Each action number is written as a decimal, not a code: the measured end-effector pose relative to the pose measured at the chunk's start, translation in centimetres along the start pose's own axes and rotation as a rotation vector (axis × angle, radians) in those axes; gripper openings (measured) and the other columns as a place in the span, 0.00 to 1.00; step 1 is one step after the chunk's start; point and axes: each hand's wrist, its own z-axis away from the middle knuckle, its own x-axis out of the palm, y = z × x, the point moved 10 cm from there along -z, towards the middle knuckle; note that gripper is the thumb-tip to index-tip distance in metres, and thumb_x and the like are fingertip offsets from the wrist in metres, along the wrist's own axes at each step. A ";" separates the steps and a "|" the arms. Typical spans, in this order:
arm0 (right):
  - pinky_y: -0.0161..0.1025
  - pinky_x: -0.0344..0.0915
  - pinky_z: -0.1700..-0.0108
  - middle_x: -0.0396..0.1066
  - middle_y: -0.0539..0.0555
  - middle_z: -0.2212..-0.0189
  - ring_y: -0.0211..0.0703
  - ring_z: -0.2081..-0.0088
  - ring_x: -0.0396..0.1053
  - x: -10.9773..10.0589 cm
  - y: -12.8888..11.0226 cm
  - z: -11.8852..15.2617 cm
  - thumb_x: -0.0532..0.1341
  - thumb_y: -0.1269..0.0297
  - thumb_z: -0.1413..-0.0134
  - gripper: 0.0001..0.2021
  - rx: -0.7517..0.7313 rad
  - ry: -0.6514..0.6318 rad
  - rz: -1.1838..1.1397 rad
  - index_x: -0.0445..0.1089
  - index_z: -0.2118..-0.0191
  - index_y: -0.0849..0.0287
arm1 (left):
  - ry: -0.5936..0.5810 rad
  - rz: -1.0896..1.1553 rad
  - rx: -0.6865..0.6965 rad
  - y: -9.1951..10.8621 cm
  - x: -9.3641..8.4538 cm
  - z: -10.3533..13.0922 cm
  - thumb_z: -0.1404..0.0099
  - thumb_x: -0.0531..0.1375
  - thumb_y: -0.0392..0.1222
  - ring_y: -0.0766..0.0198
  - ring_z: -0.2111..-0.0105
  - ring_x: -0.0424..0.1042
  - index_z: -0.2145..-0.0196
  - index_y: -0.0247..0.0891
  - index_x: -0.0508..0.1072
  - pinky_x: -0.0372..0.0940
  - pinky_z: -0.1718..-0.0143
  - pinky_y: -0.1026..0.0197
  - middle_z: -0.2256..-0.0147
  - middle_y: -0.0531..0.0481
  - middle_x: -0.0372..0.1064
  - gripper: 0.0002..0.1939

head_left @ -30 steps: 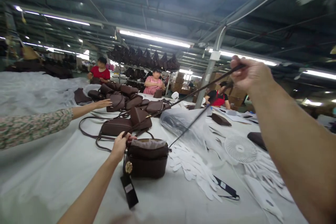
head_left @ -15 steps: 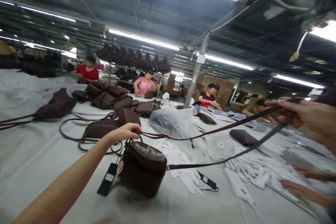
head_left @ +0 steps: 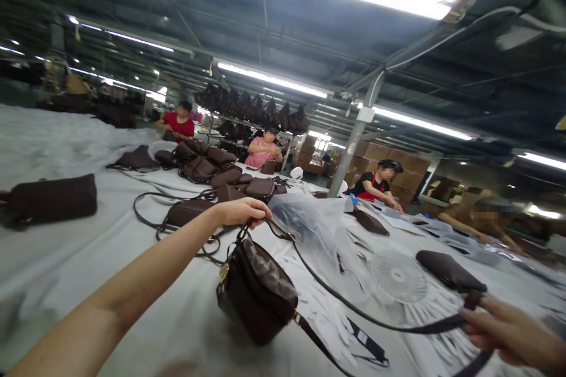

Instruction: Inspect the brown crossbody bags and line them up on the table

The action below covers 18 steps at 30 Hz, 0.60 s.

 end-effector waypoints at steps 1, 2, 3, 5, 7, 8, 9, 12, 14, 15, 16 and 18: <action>0.39 0.57 0.80 0.75 0.66 0.71 0.47 0.73 0.75 3.0 -1.1 0.0 0.60 0.49 0.67 0.11 -0.030 -0.114 -0.039 0.62 0.76 0.46 | 0.000 0.039 0.004 0.0 -0.3 0.2 0.49 0.68 0.44 0.68 0.78 0.63 0.63 0.33 0.76 0.61 0.75 0.65 0.77 0.52 0.66 0.16; 0.39 0.57 0.80 0.75 0.63 0.74 0.47 0.76 0.74 5.4 -2.4 0.3 0.60 0.50 0.67 0.11 -0.056 -0.182 -0.034 0.60 0.77 0.47 | 0.006 0.064 0.008 0.0 -0.5 0.4 0.51 0.69 0.42 0.68 0.77 0.64 0.63 0.33 0.76 0.61 0.74 0.64 0.76 0.51 0.68 0.17; 0.39 0.56 0.80 0.74 0.60 0.77 0.47 0.78 0.73 7.6 -4.2 0.8 0.60 0.53 0.66 0.10 -0.089 -0.244 0.006 0.60 0.76 0.48 | 0.015 0.073 0.009 0.0 -0.7 0.6 0.52 0.69 0.40 0.68 0.76 0.65 0.63 0.33 0.76 0.62 0.73 0.65 0.75 0.50 0.69 0.17; 0.41 0.59 0.79 0.72 0.56 0.83 0.49 0.81 0.71 11.3 -7.9 2.1 0.58 0.58 0.63 0.08 -0.118 -0.343 0.206 0.61 0.73 0.51 | 0.029 0.055 0.008 0.1 -0.7 0.8 0.54 0.69 0.37 0.68 0.76 0.65 0.64 0.33 0.77 0.61 0.74 0.65 0.73 0.50 0.70 0.17; 0.47 0.66 0.69 0.73 0.57 0.81 0.52 0.75 0.73 12.9 -14.7 3.5 0.57 0.59 0.57 0.07 -0.361 -0.255 0.365 0.67 0.71 0.55 | 0.036 0.021 0.019 0.4 -0.6 1.1 0.55 0.69 0.35 0.69 0.77 0.65 0.65 0.33 0.77 0.59 0.75 0.66 0.73 0.51 0.70 0.16; 0.49 0.68 0.61 0.75 0.57 0.75 0.53 0.68 0.75 13.0 -19.0 4.5 0.56 0.59 0.53 0.12 -0.547 -0.157 0.336 0.71 0.65 0.57 | 0.045 0.011 0.032 0.7 -0.6 1.2 0.55 0.68 0.35 0.70 0.77 0.64 0.65 0.33 0.77 0.59 0.75 0.66 0.73 0.51 0.70 0.16; 0.51 0.67 0.55 0.77 0.58 0.67 0.54 0.61 0.74 13.1 -22.8 5.5 0.56 0.57 0.50 0.17 -0.676 -0.084 0.257 0.71 0.55 0.58 | 0.058 0.008 0.048 1.0 -0.6 1.4 0.55 0.68 0.35 0.70 0.77 0.64 0.65 0.33 0.77 0.58 0.75 0.67 0.73 0.51 0.70 0.16; 0.48 0.65 0.48 0.70 0.61 0.47 0.52 0.47 0.68 14.7 -31.6 7.5 0.61 0.57 0.49 0.36 -0.927 -0.047 -0.022 0.53 0.35 0.58 | 0.093 0.010 0.104 1.8 -0.9 1.8 0.54 0.67 0.35 0.70 0.76 0.62 0.64 0.33 0.76 0.58 0.75 0.67 0.72 0.52 0.69 0.16; 0.44 0.67 0.52 0.74 0.57 0.53 0.49 0.53 0.72 16.2 -35.9 8.0 0.60 0.61 0.46 0.31 -1.027 -0.053 -0.063 0.55 0.36 0.57 | 0.095 0.006 0.132 1.8 -0.9 2.0 0.53 0.67 0.36 0.70 0.75 0.62 0.62 0.34 0.75 0.57 0.74 0.67 0.70 0.52 0.69 0.17; 0.41 0.68 0.55 0.75 0.55 0.58 0.47 0.57 0.74 16.8 -37.5 8.0 0.57 0.64 0.43 0.24 -1.056 -0.035 -0.026 0.61 0.40 0.57 | 0.091 0.000 0.141 1.6 -0.9 2.0 0.53 0.66 0.36 0.70 0.74 0.62 0.60 0.35 0.75 0.57 0.73 0.67 0.70 0.53 0.69 0.19; 0.39 0.68 0.58 0.75 0.55 0.62 0.46 0.61 0.74 17.1 -38.8 7.9 0.55 0.67 0.40 0.17 -1.072 0.009 0.048 0.66 0.46 0.57 | 0.084 -0.011 0.141 1.0 -0.8 2.1 0.54 0.67 0.36 0.69 0.74 0.63 0.59 0.36 0.74 0.57 0.72 0.67 0.70 0.53 0.68 0.21; 0.37 0.66 0.62 0.75 0.56 0.63 0.45 0.63 0.74 16.4 -40.6 7.4 0.50 0.71 0.38 0.13 -1.059 0.174 0.274 0.70 0.55 0.59 | 0.068 -0.059 0.102 -1.0 -0.7 2.4 0.55 0.66 0.35 0.69 0.74 0.62 0.59 0.36 0.73 0.56 0.72 0.67 0.72 0.55 0.67 0.21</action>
